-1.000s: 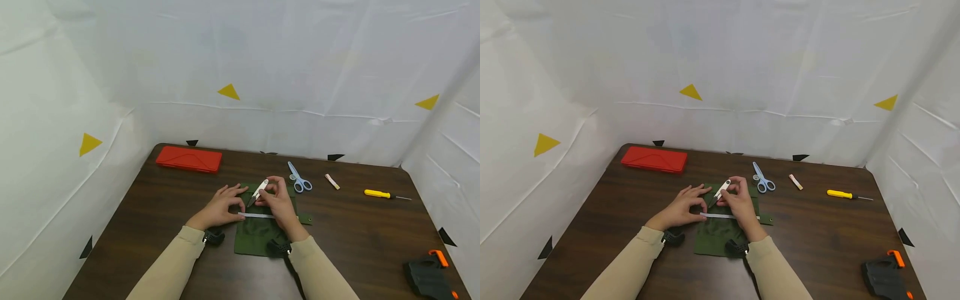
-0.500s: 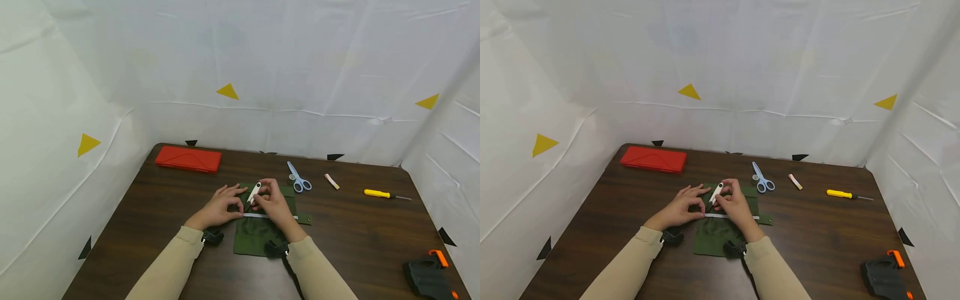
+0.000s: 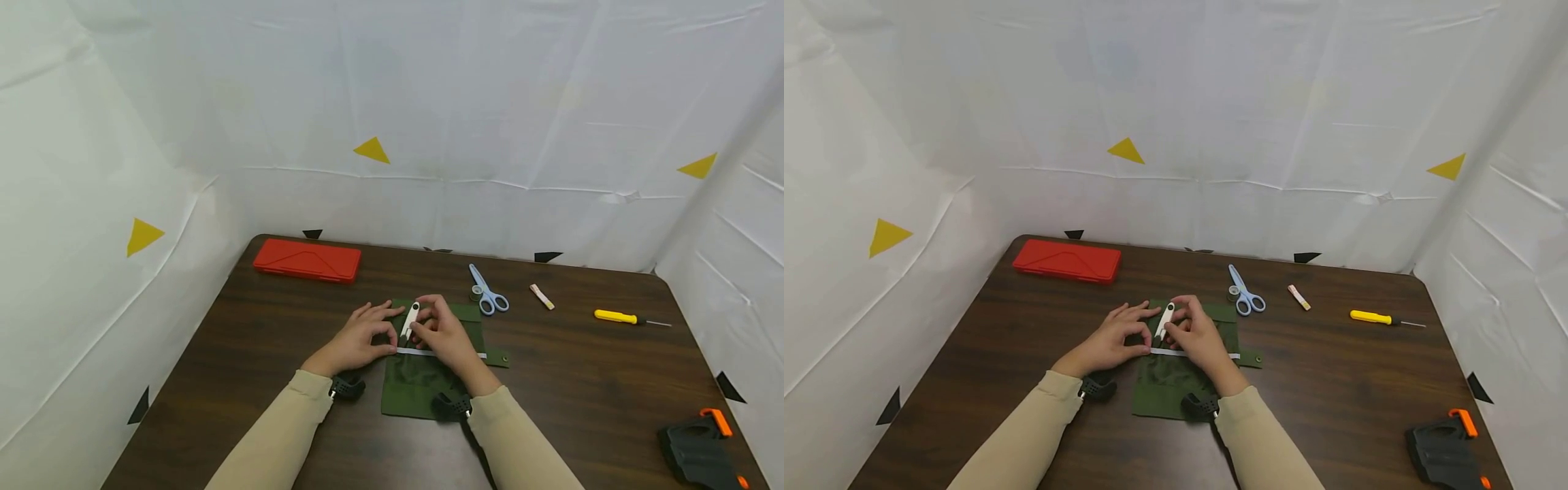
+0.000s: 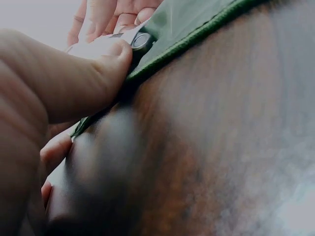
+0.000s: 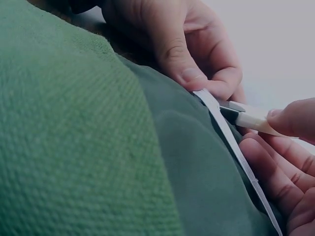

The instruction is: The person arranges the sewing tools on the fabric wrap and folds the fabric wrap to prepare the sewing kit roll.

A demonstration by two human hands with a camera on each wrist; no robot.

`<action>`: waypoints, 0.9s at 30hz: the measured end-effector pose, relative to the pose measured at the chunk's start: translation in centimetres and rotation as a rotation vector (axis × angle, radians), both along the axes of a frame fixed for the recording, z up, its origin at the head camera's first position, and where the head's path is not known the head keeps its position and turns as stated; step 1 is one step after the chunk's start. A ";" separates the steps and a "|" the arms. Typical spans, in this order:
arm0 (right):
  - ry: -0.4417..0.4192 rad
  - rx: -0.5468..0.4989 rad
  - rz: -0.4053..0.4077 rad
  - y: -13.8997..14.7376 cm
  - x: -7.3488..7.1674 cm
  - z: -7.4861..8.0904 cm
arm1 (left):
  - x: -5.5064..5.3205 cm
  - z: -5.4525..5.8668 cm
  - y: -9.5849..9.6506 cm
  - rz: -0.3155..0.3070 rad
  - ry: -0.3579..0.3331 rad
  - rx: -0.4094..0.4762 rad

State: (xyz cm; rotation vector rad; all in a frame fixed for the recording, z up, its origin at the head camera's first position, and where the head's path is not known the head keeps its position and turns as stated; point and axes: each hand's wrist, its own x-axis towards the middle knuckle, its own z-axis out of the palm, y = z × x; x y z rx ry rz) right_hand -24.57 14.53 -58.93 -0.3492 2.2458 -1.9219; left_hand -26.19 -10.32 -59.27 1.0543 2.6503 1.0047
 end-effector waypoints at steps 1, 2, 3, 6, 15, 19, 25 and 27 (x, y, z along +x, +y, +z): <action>0.005 0.015 0.004 0.0 0.0 0.0 | 0.0 0.0 0.0 0.002 0.000 -0.002; 0.008 0.029 0.008 0.0 0.0 0.0 | 0.0 0.0 0.0 0.005 -0.003 -0.002; 0.010 0.039 0.012 0.0 0.0 0.0 | 0.1 0.0 0.0 0.008 -0.006 -0.003; 0.009 0.060 0.018 0.0 0.0 0.1 | 0.1 0.1 0.0 0.012 -0.010 -0.002; 0.030 0.110 0.042 0.1 0.1 0.2 | 0.1 0.2 0.1 0.030 -0.015 -0.023; 0.039 0.174 0.042 0.1 0.1 0.2 | 0.2 0.2 0.2 0.034 -0.013 -0.030; 0.053 0.229 0.061 0.1 0.2 0.4 | 0.3 0.4 0.2 0.026 -0.007 -0.014; 0.053 0.237 0.073 0.1 0.3 0.5 | 0.3 0.4 0.1 0.023 -0.010 -0.008</action>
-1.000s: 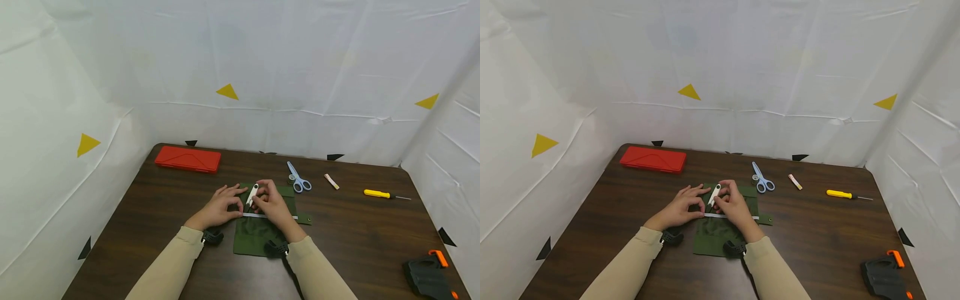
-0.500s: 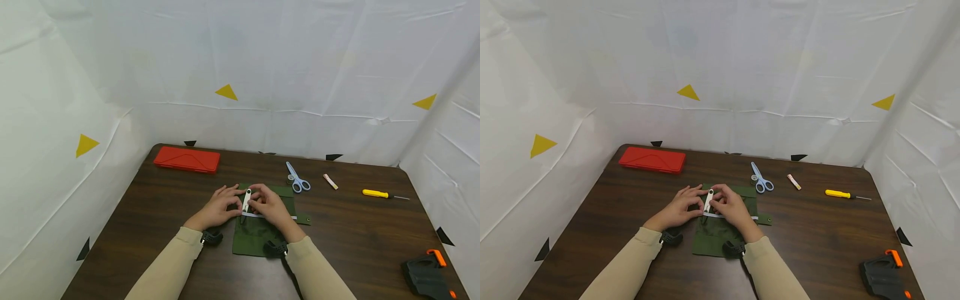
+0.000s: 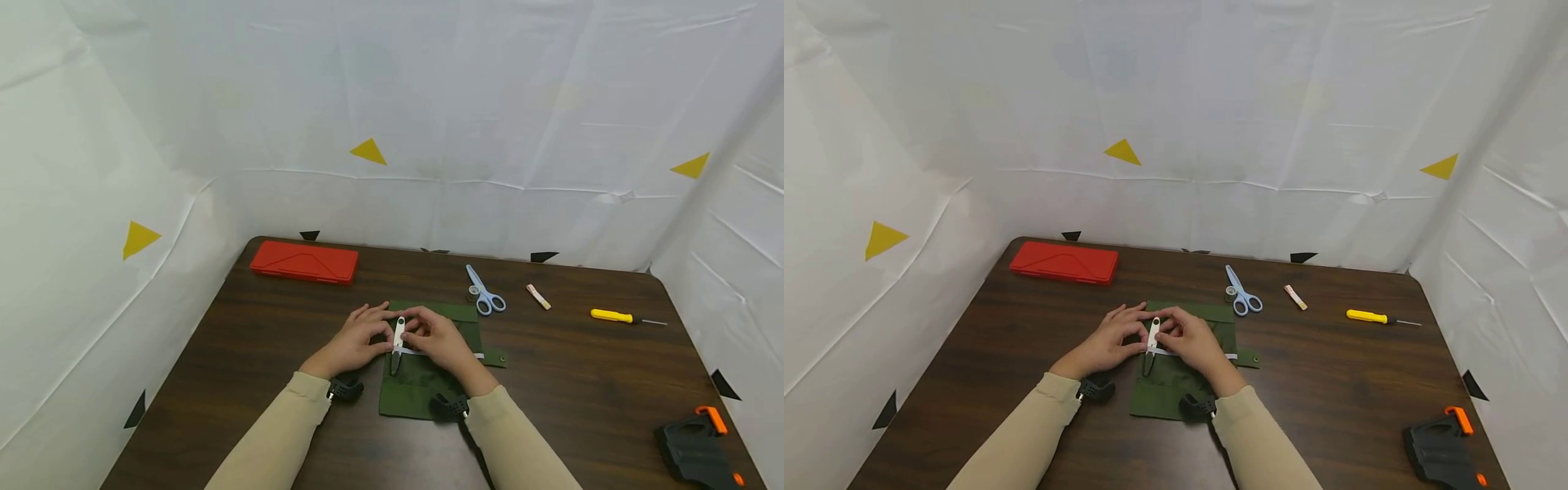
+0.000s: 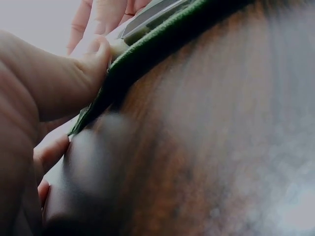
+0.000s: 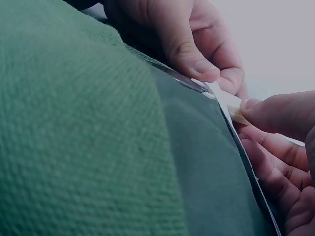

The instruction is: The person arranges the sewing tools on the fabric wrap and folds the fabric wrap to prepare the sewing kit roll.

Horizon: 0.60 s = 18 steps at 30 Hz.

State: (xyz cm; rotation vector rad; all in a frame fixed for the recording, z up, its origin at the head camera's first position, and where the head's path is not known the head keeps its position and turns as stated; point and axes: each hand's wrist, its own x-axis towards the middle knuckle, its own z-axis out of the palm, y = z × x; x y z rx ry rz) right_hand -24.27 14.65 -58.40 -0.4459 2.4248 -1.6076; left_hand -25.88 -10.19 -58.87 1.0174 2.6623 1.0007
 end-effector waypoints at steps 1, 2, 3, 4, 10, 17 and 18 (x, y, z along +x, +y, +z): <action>-0.001 0.004 0.005 0.0 0.0 0.1 | 0.0 0.0 0.0 0.000 -0.003 -0.001; -0.002 0.007 0.008 0.0 0.1 0.1 | 0.0 -0.1 0.0 -0.001 -0.002 0.000; -0.004 0.007 0.011 0.0 0.1 0.1 | 0.0 -0.1 0.0 -0.001 -0.002 -0.002; -0.004 0.007 0.012 0.0 0.1 0.2 | 0.0 -0.2 0.0 -0.001 0.000 -0.003; 0.018 0.031 0.017 0.0 0.1 0.1 | -0.1 -0.3 0.0 -0.005 0.002 -0.001; 0.066 0.074 -0.006 -0.1 -0.1 -0.3 | -0.2 -0.4 -0.1 -0.009 -0.002 0.006; 0.075 0.083 -0.009 -0.1 -0.1 -0.4 | -0.2 -0.4 -0.1 -0.011 0.000 0.007</action>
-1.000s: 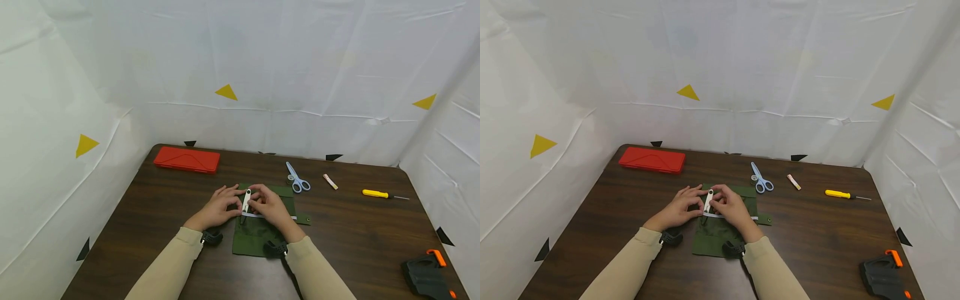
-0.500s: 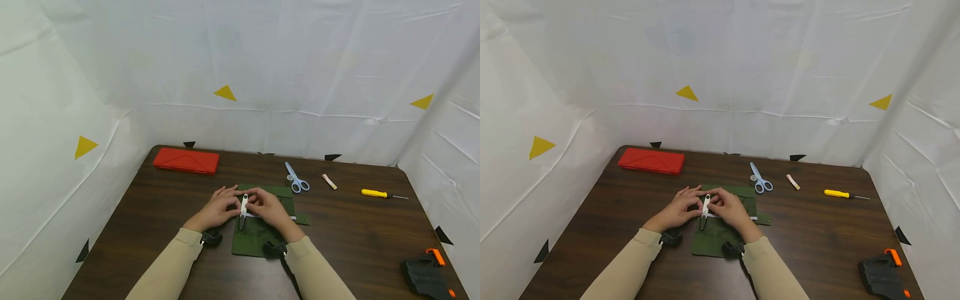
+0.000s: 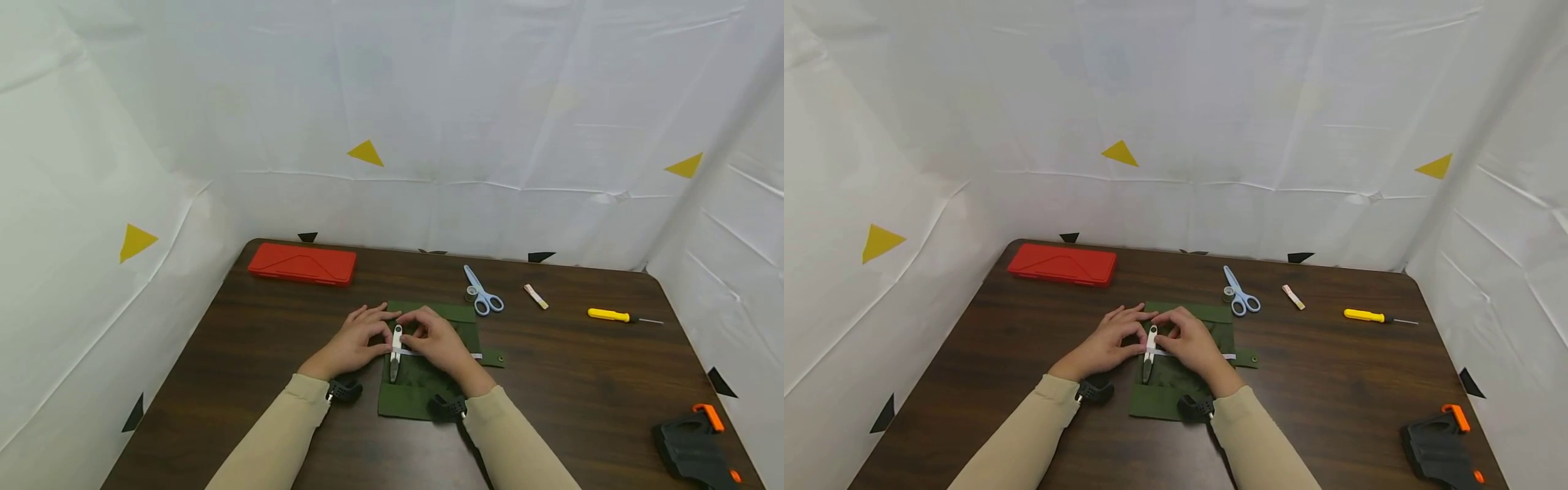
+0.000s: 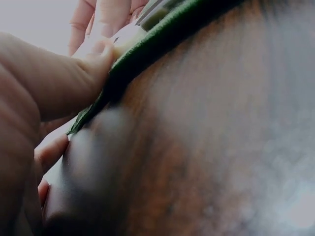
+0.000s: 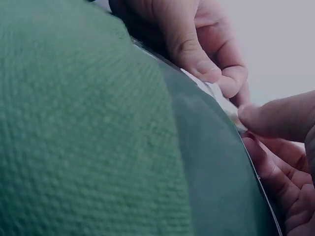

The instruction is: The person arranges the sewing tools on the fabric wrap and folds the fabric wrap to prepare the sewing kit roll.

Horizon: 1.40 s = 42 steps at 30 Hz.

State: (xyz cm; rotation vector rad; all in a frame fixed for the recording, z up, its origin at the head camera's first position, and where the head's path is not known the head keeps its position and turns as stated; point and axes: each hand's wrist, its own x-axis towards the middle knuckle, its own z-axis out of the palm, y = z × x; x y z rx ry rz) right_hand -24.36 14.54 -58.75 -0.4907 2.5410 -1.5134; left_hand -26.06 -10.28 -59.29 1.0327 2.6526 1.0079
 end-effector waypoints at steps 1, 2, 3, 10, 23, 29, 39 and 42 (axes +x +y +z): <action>0.010 0.010 -0.002 0.0 0.0 0.0 | 0.0 -0.1 0.0 0.001 0.001 0.003; 0.019 0.023 -0.003 0.0 0.1 0.0 | -0.1 -0.1 0.0 0.004 0.001 0.002; 0.028 0.035 -0.003 0.0 0.1 0.0 | -0.1 -0.2 0.1 0.009 0.000 0.001; 0.095 0.116 -0.025 -0.4 0.3 0.0 | 0.0 -0.4 0.2 0.034 0.015 0.009; 0.043 0.001 -0.065 -0.3 0.2 -0.1 | 0.5 0.3 0.8 0.040 -0.009 0.001; -0.030 -0.165 -0.037 0.2 0.0 0.1 | 1.8 1.0 2.3 0.069 -0.058 -0.039; -0.030 -0.574 -0.126 3.3 -0.8 1.0 | 2.5 0.4 3.1 0.079 0.010 -0.111; 0.010 -0.686 -0.202 5.5 -1.3 1.6 | 2.4 0.4 3.1 0.075 0.020 -0.135</action>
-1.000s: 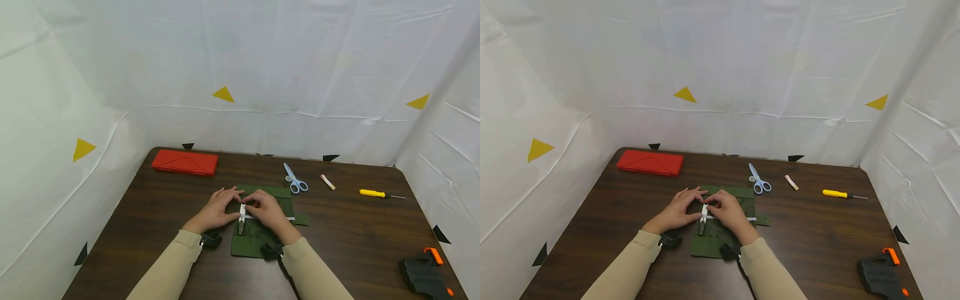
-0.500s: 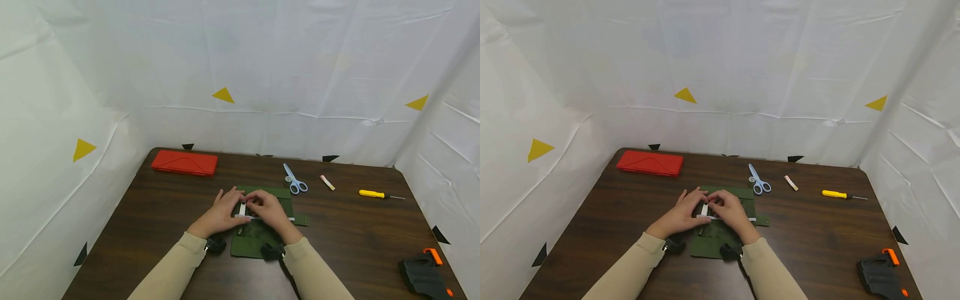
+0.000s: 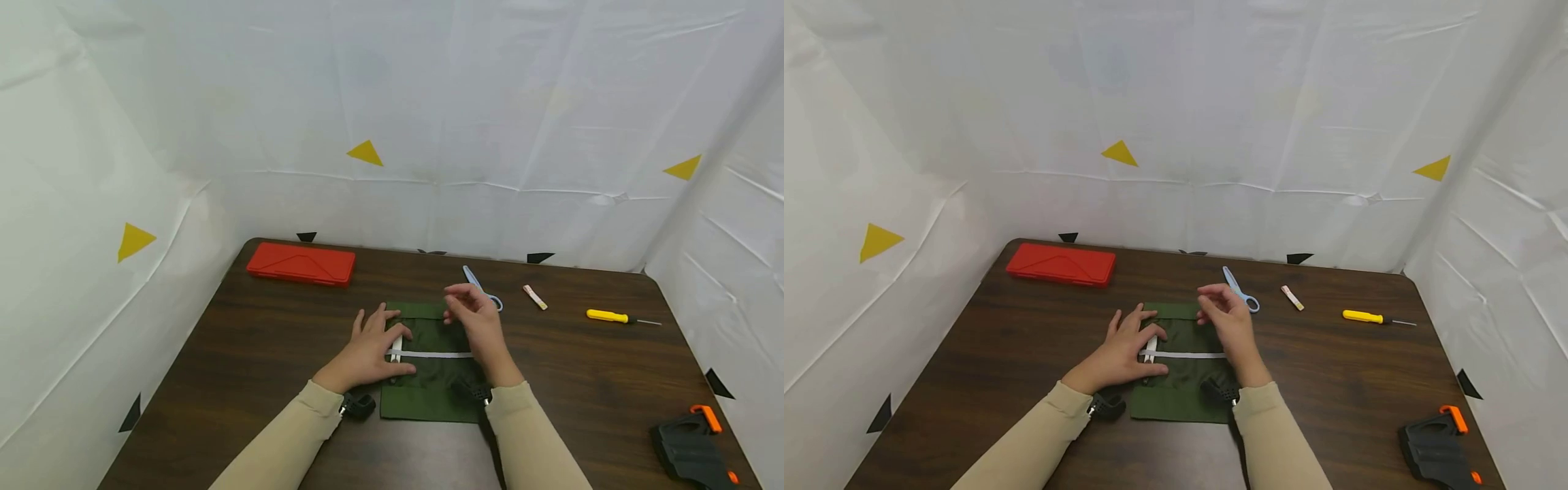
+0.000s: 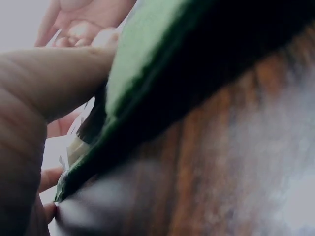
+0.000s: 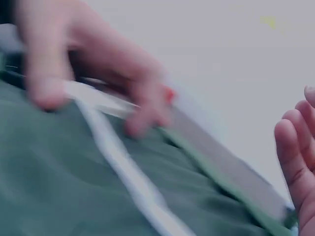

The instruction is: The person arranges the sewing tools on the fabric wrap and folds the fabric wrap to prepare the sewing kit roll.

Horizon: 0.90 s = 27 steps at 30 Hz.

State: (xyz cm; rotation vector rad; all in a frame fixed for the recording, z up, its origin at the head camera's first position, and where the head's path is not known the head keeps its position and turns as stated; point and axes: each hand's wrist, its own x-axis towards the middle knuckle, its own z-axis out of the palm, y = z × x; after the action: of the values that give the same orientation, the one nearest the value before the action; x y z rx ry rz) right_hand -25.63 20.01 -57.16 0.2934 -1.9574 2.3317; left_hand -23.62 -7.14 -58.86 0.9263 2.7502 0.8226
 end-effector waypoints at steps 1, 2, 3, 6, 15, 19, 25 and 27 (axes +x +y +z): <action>-0.001 -0.020 -0.034 0.8 -0.1 0.2 | 0.0 0.0 0.0 -0.002 0.001 -0.002; -0.002 -0.028 -0.069 1.6 -0.2 0.3 | 0.0 0.1 0.0 -0.002 -0.001 -0.004; -0.006 -0.025 -0.106 2.4 -0.3 0.4 | 0.0 0.1 0.1 -0.002 -0.005 -0.007; -0.036 0.021 -0.225 4.3 -0.4 0.3 | 0.0 0.2 0.1 -0.006 -0.011 -0.009; -0.031 0.264 -0.398 5.7 -1.1 -0.9 | 0.1 0.1 0.0 -0.007 -0.017 0.035; 0.024 0.472 -0.412 5.4 -1.5 -1.3 | 0.0 0.1 0.0 -0.006 -0.018 0.051; 0.025 0.603 -0.393 5.3 -1.9 -1.6 | 0.0 0.0 0.1 0.009 -0.004 0.051; 0.027 0.657 -0.374 5.3 -2.0 -1.8 | -0.1 -0.2 0.2 0.014 -0.001 0.051</action>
State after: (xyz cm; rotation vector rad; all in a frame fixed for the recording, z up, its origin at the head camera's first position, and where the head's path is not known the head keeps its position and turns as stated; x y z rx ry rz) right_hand -27.62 25.31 -58.96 -0.0119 -2.4502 1.4151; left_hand -23.69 -6.98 -59.07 0.9168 2.7501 0.8998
